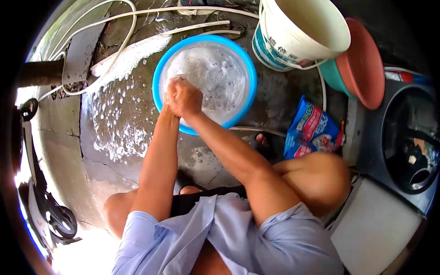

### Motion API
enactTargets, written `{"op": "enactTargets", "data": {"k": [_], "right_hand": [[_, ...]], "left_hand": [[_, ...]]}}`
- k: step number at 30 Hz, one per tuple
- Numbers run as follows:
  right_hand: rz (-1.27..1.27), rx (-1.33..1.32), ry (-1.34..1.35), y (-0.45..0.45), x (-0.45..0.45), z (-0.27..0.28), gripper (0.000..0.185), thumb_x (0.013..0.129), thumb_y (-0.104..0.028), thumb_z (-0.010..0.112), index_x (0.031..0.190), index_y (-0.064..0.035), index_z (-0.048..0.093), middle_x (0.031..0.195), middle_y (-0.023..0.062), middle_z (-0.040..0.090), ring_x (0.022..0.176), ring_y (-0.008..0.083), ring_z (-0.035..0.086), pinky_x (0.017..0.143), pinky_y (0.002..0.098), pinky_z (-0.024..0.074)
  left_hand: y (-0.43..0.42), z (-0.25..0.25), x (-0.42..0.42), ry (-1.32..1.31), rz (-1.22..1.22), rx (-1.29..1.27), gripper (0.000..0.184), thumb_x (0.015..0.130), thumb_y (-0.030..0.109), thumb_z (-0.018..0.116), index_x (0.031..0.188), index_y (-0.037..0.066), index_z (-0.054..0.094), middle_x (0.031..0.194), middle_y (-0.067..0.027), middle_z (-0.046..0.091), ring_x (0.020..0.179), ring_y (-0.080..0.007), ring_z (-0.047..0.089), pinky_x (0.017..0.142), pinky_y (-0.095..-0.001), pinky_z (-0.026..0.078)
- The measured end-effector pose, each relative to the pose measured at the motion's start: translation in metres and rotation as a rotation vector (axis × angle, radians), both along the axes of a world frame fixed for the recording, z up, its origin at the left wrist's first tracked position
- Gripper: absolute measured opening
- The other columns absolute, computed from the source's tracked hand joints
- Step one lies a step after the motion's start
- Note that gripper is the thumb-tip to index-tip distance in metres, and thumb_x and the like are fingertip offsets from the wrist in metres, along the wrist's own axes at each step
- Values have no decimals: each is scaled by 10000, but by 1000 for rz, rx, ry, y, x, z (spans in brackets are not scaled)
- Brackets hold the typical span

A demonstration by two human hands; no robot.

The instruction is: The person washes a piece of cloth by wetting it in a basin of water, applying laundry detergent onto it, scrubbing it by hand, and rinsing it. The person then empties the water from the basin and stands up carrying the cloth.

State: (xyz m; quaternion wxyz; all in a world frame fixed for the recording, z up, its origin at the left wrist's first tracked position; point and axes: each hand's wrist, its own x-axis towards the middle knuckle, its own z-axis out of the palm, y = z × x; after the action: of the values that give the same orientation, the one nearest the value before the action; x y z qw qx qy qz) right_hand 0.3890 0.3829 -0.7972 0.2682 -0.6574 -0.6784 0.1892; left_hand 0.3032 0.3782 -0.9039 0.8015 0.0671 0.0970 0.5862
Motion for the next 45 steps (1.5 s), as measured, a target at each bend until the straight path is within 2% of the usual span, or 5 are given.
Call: {"op": "enactTargets", "data": {"k": [12, 19, 22, 41, 45], "right_hand": [[4, -392, -451, 16, 77, -50, 945, 815, -704, 625, 1588, -342, 219, 1583, 185, 177, 1387, 438, 295, 1092, 488, 390], [-230, -751, 570, 4, 14, -51, 493, 910, -531, 619, 1071, -78, 727, 1089, 257, 675, 1014, 343, 665, 849, 430, 519], [78, 73, 457, -21, -22, 22, 400, 930, -413, 638, 751, -57, 666, 728, 196, 660, 708, 395, 654, 668, 502, 513], [-111, -102, 19, 43, 70, -3, 465, 952, -423, 507, 694, -100, 719, 704, 169, 688, 664, 398, 671, 640, 502, 538], [-35, -146, -286, 64, 86, -1, 667, 829, -672, 621, 1256, -160, 596, 1238, 210, 566, 1090, 408, 604, 831, 529, 522]], "left_hand": [[-13, 94, 14, 1022, -158, -798, 744, 979, 338, 541, 1595, 150, 168, 1505, -179, 433, 1384, -367, 410, 1036, -782, 209], [19, 41, 4, 644, -246, -736, 661, 1001, 488, 496, 1473, 48, 351, 1460, -186, 448, 1363, -324, 391, 1086, -594, 333], [24, 14, -32, 318, -165, -289, 565, 1018, 438, 463, 1416, 41, 410, 1387, -174, 501, 1296, -317, 446, 1054, -568, 375], [4, 90, 58, 606, 167, -669, 534, 1023, 458, 430, 1364, 52, 501, 1323, -140, 590, 1178, -304, 590, 1020, -490, 489], [-9, 115, 31, 480, 32, -813, 494, 956, 313, 479, 1389, 74, 483, 1463, -167, 450, 1305, -389, 474, 1009, -680, 400]]}}
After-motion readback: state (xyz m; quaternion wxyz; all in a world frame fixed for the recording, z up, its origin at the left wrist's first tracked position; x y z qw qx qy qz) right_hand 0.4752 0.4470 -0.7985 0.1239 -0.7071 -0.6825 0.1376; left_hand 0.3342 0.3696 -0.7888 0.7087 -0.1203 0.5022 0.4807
